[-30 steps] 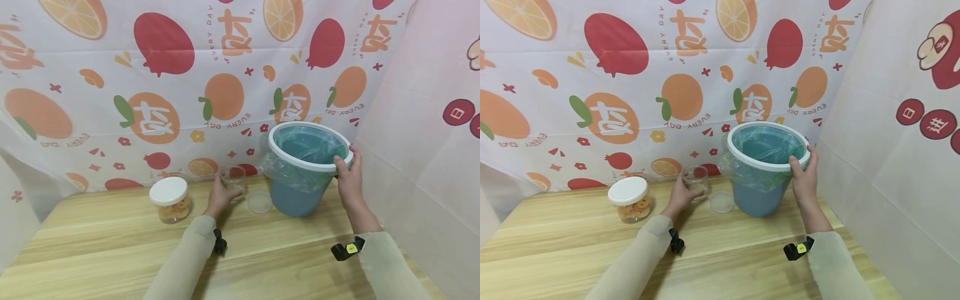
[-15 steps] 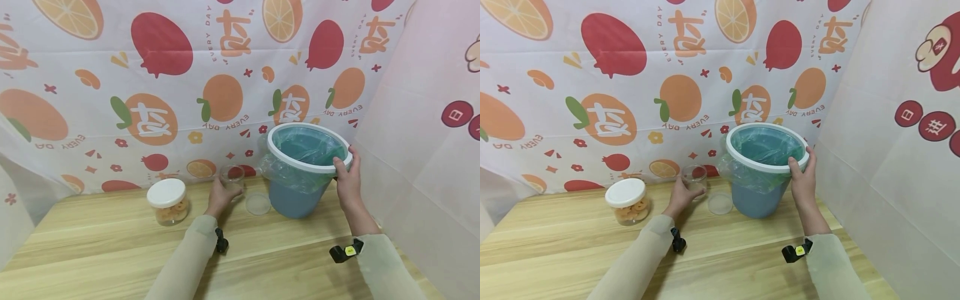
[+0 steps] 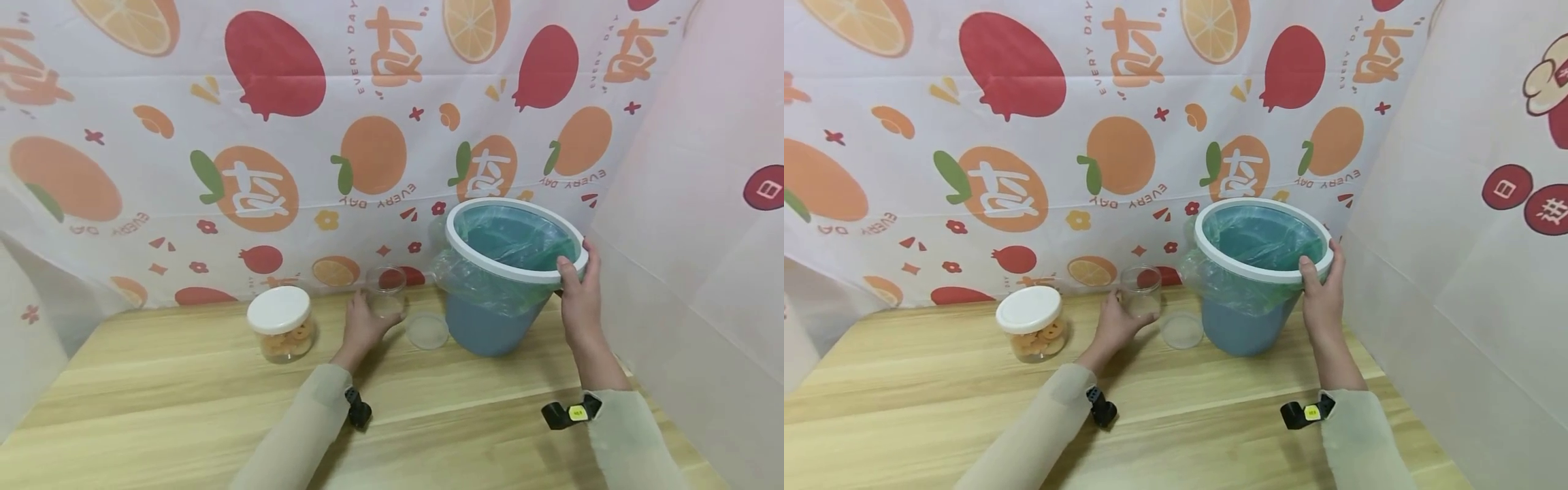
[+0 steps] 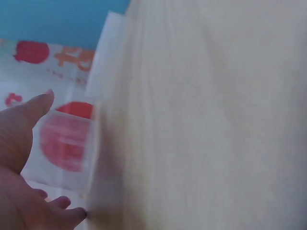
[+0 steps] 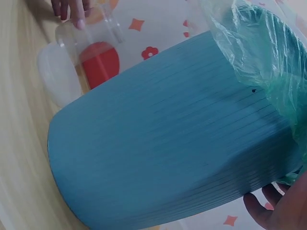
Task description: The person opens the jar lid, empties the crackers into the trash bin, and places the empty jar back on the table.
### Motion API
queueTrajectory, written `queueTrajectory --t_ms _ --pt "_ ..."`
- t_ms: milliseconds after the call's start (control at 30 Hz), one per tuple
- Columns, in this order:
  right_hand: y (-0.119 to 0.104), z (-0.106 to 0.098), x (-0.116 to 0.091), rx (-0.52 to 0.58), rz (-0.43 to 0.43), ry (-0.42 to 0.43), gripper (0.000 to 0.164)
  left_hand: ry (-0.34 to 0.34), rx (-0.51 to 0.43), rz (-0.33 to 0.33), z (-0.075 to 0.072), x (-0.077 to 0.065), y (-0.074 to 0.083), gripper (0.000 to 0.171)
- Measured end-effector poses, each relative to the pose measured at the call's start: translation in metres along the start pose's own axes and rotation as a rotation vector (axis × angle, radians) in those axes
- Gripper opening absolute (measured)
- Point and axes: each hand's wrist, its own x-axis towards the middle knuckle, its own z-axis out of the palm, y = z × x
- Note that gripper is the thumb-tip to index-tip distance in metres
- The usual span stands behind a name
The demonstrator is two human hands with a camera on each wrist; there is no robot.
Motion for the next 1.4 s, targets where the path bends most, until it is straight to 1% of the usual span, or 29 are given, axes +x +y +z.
queueTrajectory --t_ms 67,167,267,400,500,600,700,800,867,900,1000,1100,1167,1233,1400 --pt "0.0 0.0 -0.001 0.002 0.005 0.003 0.065 -0.009 -0.026 0.03 -0.006 -0.008 0.003 0.102" --pt "0.0 0.0 -0.002 0.008 0.003 0.009 0.065 -0.028 -0.075 0.067 -0.019 -0.024 0.012 0.093" --pt "0.001 0.0 -0.002 0.021 -0.005 0.013 0.064 -0.015 -0.134 0.111 -0.034 -0.04 0.023 0.085" --pt "0.002 0.002 -0.002 0.048 -0.008 0.015 0.063 0.032 -0.156 0.18 -0.055 -0.06 0.032 0.076" --pt "0.002 0.002 -0.002 0.057 -0.003 0.012 0.062 0.087 -0.11 0.236 -0.07 -0.072 0.032 0.07" --pt "0.001 0.003 -0.002 0.072 -0.01 0.009 0.062 0.157 -0.012 0.295 -0.085 -0.08 0.031 0.068" --pt "0.0 0.004 -0.003 0.083 -0.015 0.01 0.062 0.228 0.087 0.347 -0.098 -0.084 0.031 0.07" --pt "-0.001 0.004 -0.004 0.082 -0.01 0.017 0.061 0.302 0.134 0.371 -0.11 -0.085 0.032 0.073" --pt "0.0 0.004 -0.005 0.086 -0.009 0.017 0.061 0.348 0.14 0.363 -0.118 -0.083 0.031 0.074" --pt "0.0 0.004 -0.005 0.091 -0.008 0.018 0.061 0.368 0.137 0.348 -0.123 -0.082 0.028 0.074" --pt "0.001 0.002 -0.005 0.102 -0.004 0.024 0.061 0.401 0.115 0.27 -0.134 -0.076 0.02 0.082" --pt "0.002 0.002 -0.006 0.108 -0.003 0.019 0.061 0.404 0.08 0.178 -0.145 -0.07 0.009 0.095" --pt "0.003 0.002 -0.006 0.114 -0.01 0.018 0.061 0.39 0.067 0.126 -0.152 -0.067 0.001 0.104" --pt "0.003 0.003 -0.005 0.117 -0.018 0.018 0.061 0.366 0.054 0.094 -0.158 -0.064 -0.007 0.108" --pt "0.003 0.005 -0.005 0.133 -0.033 0.02 0.06 0.282 -0.017 0.056 -0.168 -0.061 -0.026 0.114"
